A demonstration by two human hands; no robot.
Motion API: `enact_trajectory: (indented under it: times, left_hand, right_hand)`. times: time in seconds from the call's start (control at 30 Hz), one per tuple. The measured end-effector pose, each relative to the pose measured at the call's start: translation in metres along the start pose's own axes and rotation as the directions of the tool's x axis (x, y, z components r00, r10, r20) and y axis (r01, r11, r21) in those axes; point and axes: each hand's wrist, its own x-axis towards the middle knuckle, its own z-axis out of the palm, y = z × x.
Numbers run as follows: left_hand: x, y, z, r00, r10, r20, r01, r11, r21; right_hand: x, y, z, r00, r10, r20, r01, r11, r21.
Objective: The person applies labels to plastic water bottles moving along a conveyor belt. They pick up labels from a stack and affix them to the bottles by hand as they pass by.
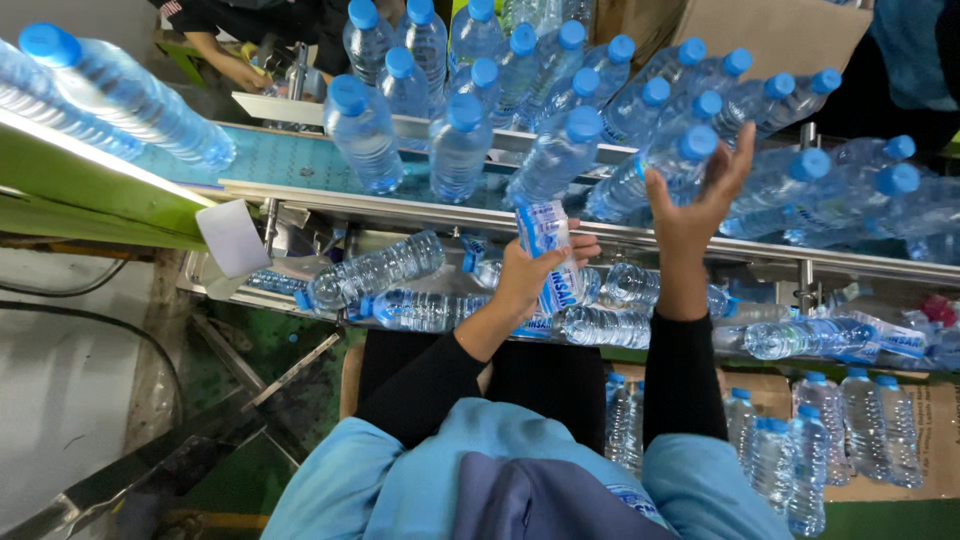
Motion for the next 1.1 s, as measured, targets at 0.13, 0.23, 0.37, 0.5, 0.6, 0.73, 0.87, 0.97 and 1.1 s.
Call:
enact_trajectory:
  times: [0.13,0.23,0.37,0.5,0.6,0.73,0.87,0.97,1.1]
  left_hand:
    - [-0.003,0.0,0.015,0.99,0.091,-0.11,-0.082,0.993,0.08]
    - [0.0,0.002,0.02,0.984,0.052,-0.169,-0.037,0.995,0.089]
    - [0.014,-0.017,0.003,0.96,0.04,-0.276,-0.007,0.993,0.119]
    - [0.016,-0.027,-0.011,0.925,-0.019,-0.379,0.11,0.969,0.221]
    - [0.009,-0.019,-0.008,0.929,-0.045,-0.367,0.131,0.969,0.212]
    - [0.005,-0.016,-0.017,0.937,-0.029,-0.349,0.1,0.977,0.188]
    - [0.001,-0.007,-0.003,0.955,-0.054,-0.291,0.05,0.999,-0.02]
    - [-0.001,-0.008,0.003,0.984,-0.009,-0.177,-0.019,0.988,-0.153]
    - [-0.002,-0.019,-0.007,0.99,0.091,-0.108,-0.104,0.986,-0.128]
  right_hand:
    - [-0.046,0.031,-0.01,0.989,0.059,-0.135,-0.054,0.998,0.046]
    - [-0.049,0.01,-0.02,0.984,-0.041,-0.176,0.004,0.979,-0.205]
    - [-0.074,0.004,-0.008,0.879,-0.453,-0.147,0.362,0.836,-0.412]
    - [-0.081,-0.031,0.017,0.94,0.297,0.169,-0.337,0.888,0.313]
    - [-0.047,-0.043,0.021,0.888,0.428,0.165,-0.421,0.615,0.667]
    - [0.006,-0.007,0.015,0.969,-0.186,0.163,0.174,0.981,0.087]
    - [0.067,-0.04,0.034,0.817,-0.489,0.305,0.573,0.745,-0.341]
    - [0.064,-0.034,0.034,0.763,-0.595,0.251,0.646,0.706,-0.29]
    - [0.009,-0.008,0.021,0.961,-0.222,0.166,0.246,0.959,-0.144]
